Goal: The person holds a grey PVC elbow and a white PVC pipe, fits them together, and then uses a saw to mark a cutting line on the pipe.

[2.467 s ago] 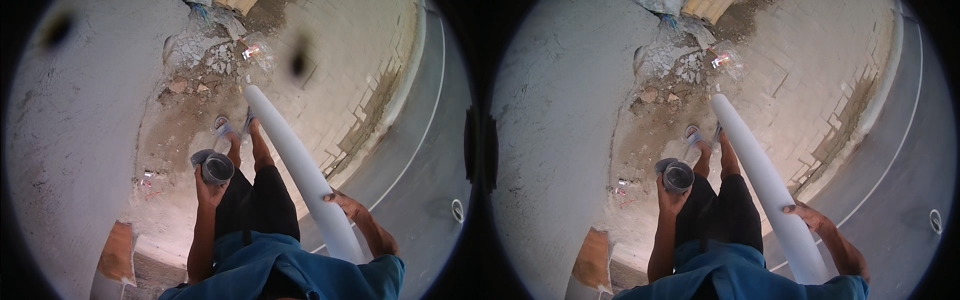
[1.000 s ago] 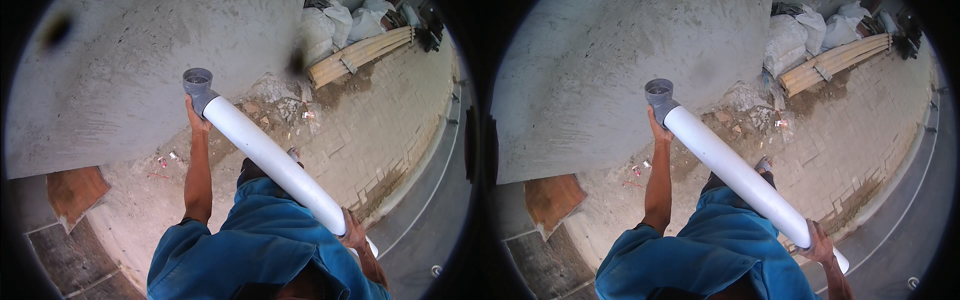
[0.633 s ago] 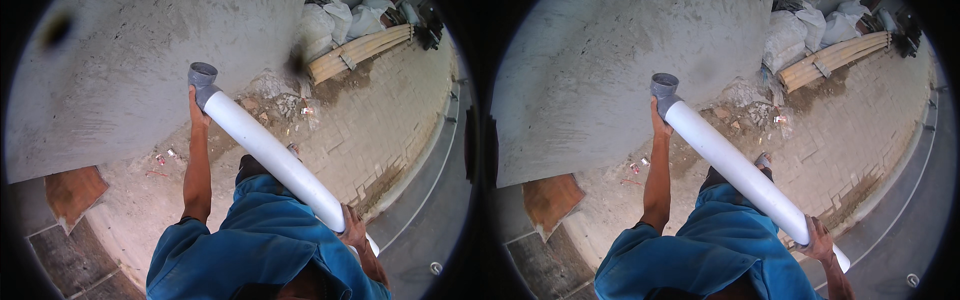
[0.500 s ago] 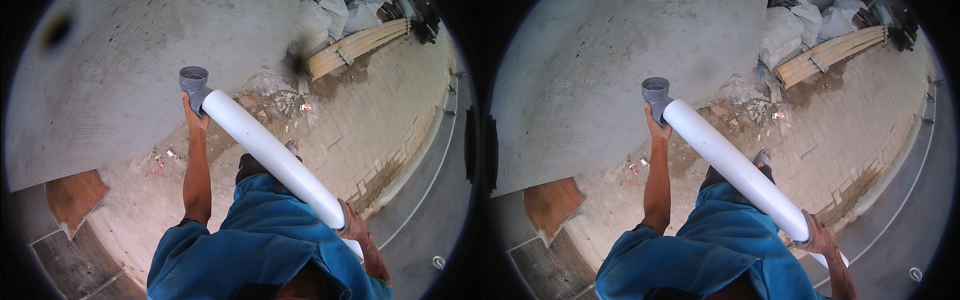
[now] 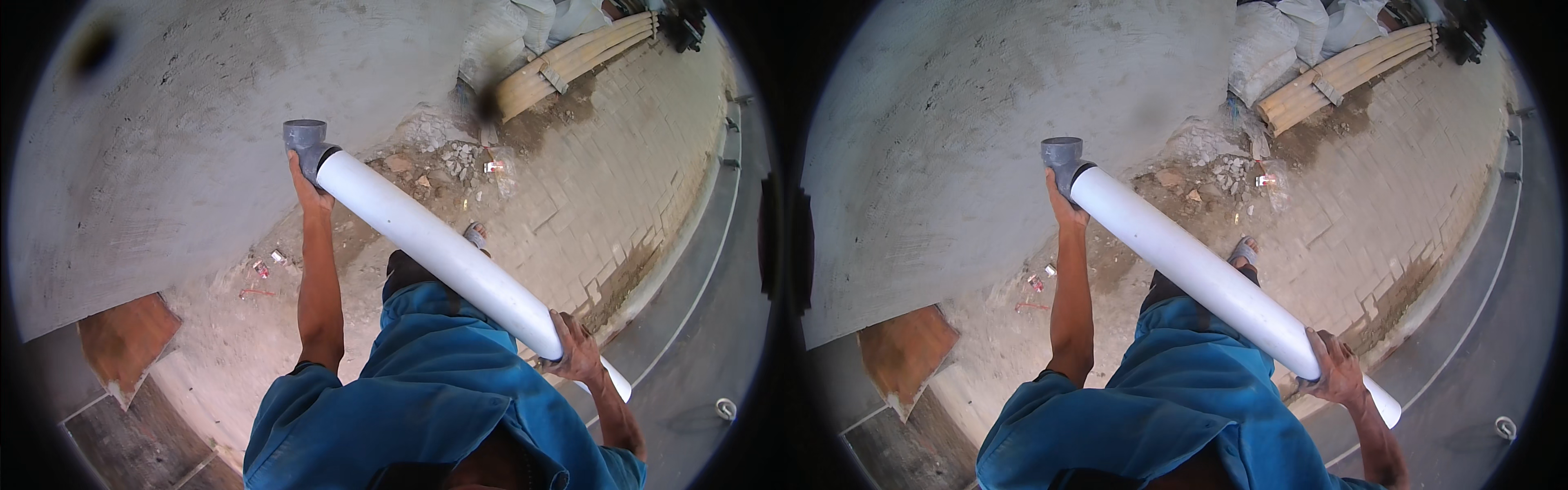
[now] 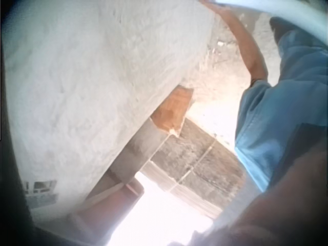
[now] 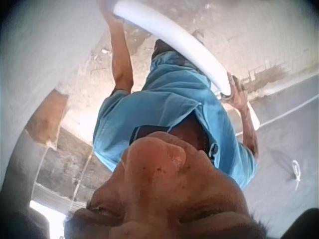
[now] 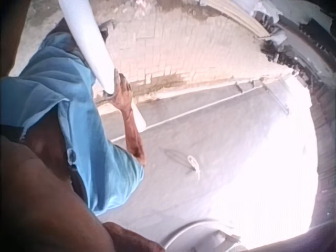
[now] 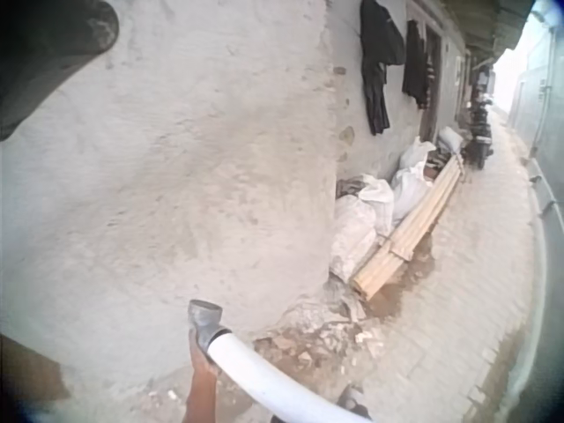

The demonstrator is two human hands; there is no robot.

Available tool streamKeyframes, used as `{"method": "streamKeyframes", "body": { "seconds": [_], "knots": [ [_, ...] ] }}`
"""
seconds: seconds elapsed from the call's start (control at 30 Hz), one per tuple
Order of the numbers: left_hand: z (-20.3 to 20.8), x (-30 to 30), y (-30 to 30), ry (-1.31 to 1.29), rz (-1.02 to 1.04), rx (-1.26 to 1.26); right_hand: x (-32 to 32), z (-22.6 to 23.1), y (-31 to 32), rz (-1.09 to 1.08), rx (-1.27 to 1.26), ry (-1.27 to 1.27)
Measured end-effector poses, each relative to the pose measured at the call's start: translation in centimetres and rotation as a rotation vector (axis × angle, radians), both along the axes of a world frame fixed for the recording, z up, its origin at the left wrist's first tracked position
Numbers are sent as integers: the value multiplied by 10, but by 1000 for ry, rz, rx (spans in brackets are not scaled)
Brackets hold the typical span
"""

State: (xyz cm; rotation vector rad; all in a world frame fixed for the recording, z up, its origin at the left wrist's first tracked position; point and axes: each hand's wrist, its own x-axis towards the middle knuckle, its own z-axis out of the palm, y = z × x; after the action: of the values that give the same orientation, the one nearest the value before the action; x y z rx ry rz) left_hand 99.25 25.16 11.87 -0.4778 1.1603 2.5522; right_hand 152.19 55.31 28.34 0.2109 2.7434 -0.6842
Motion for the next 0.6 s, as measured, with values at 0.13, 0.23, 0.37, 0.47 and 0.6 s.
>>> {"method": "streamKeyframes", "body": {
  "seconds": [0.13, 0.23, 0.37, 0.47, 0.6],
  "knots": [
    [-17, -3, -5, -8, -53, -19, 0, 6, -2, -29, -6, -30],
    [-10, -1, 1, 17, -124, -2, 1, 12, 0, -2, 25, -38],
    [-2, -7, 1, 86, -145, 20, -8, 21, -1, -12, -46, -110],
    [5, -10, 2, 127, -141, 4, -11, 23, -6, -49, -172, -170],
    [13, -10, 2, 183, -164, -2, -23, 20, -16, -121, -406, -323]
  ]
}}
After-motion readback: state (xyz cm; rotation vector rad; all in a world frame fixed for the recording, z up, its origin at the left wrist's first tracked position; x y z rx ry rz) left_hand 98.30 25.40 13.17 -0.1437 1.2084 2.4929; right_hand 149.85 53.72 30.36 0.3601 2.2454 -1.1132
